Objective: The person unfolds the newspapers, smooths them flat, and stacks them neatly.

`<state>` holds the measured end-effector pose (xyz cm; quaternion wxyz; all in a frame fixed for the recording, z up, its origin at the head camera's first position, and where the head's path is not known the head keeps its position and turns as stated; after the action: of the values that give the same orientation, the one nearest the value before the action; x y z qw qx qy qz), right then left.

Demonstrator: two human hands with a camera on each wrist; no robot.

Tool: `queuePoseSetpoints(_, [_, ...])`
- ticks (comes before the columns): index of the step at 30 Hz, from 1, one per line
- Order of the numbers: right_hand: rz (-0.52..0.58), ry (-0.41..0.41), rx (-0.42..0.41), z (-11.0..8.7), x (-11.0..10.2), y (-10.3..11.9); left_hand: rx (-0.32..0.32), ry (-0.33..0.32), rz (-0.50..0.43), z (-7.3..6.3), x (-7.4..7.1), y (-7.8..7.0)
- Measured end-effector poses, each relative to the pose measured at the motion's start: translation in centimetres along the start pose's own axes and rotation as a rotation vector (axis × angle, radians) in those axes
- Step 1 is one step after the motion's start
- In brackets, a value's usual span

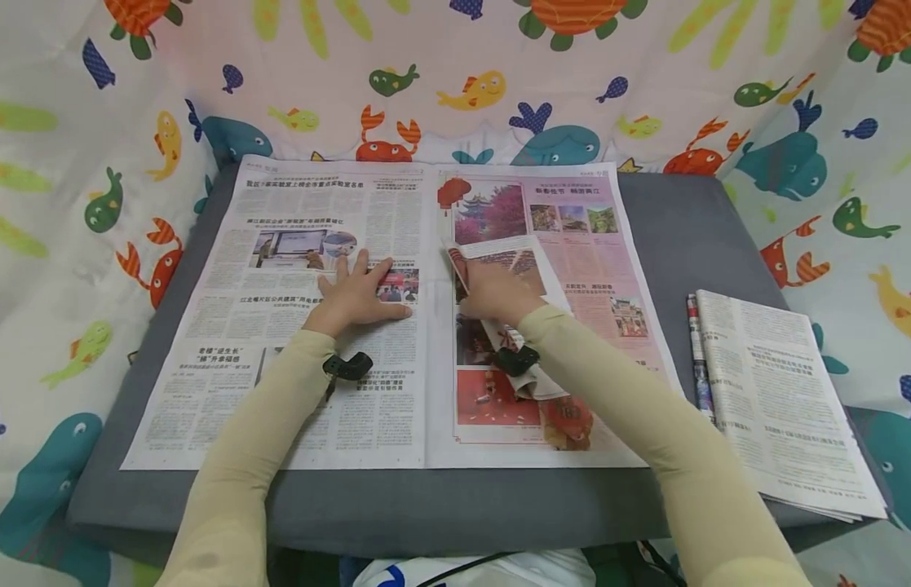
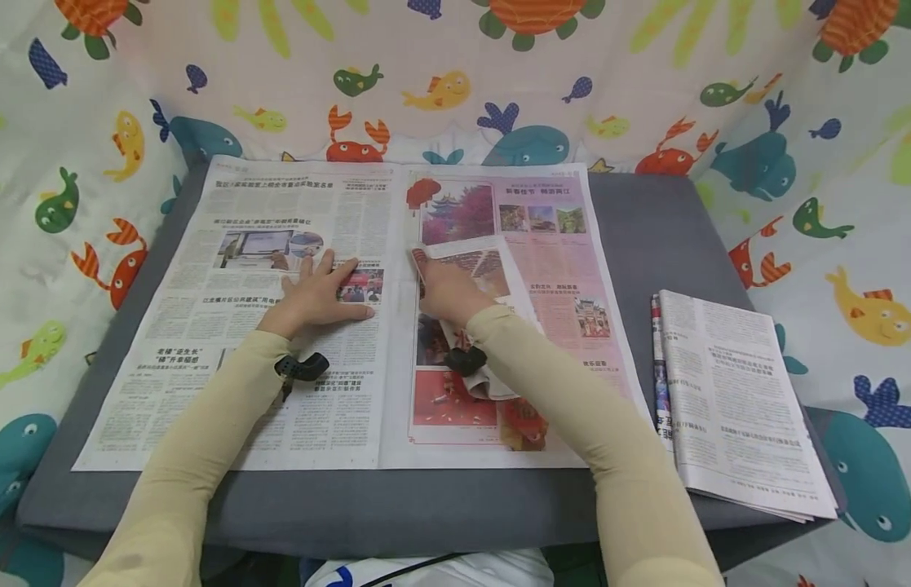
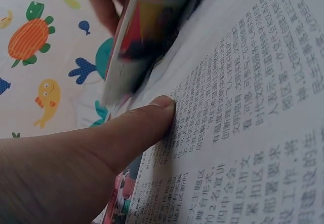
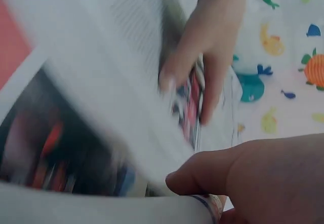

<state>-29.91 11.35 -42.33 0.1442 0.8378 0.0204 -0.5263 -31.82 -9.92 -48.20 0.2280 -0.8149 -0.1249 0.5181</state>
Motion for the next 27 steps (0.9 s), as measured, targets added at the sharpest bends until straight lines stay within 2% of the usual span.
queuePoseSetpoints(4, [0.065, 0.007, -0.051, 1.1, 0.3, 2.9, 0.005, -0.004, 0.001, 0.3, 0.4, 0.0])
queuePoseSetpoints(6, [0.186, 0.015, -0.086, 1.1, -0.3, 4.0, 0.004, -0.008, -0.004, 0.3, 0.5, 0.0])
queuePoseSetpoints(8, [0.385, 0.041, -0.113, 0.8, -1.2, 4.8, 0.003, -0.012, -0.007, 0.3, 0.5, 0.1])
queuePoseSetpoints(10, [0.65, 0.071, -0.117, 0.2, -2.4, 5.3, 0.002, -0.011, -0.011, 0.1, 0.5, 0.2])
queuePoseSetpoints(13, [1.036, 0.097, -0.067, -0.8, -3.9, 4.6, 0.012, -0.02, -0.034, 0.0, 0.3, 0.4])
queuePoseSetpoints(16, [1.245, 0.084, -0.046, -1.3, -4.5, 2.6, 0.039, -0.041, -0.06, -0.2, -0.2, 0.7])
queuePoseSetpoints(19, [1.291, 0.064, -0.022, -0.9, -3.4, -0.4, 0.079, -0.073, -0.083, -0.2, -0.8, 0.9])
queuePoseSetpoints(23, [1.271, 0.104, 0.057, -0.1, -0.1, -3.6, 0.136, -0.142, -0.128, -0.4, -1.7, 1.0])
queuePoseSetpoints(25, [1.229, 0.125, 0.096, 0.2, 1.4, -4.7, 0.174, -0.188, -0.145, -0.6, -1.9, 0.8])
queuePoseSetpoints(27, [1.135, 0.108, 0.125, 0.3, 2.2, -5.5, 0.215, -0.21, -0.139, -0.8, -1.8, 0.3])
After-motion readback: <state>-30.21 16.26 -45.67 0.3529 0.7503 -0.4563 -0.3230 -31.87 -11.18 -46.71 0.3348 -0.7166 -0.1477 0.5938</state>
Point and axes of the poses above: each hand's wrist, its own z-axis towards the middle knuckle, its own x-axis out of the palm, y = z × x, the point moved 7 cm from there along z, towards the middle knuckle, and after that the axes turned 10 degrees about -z, right-handed, at the moved point
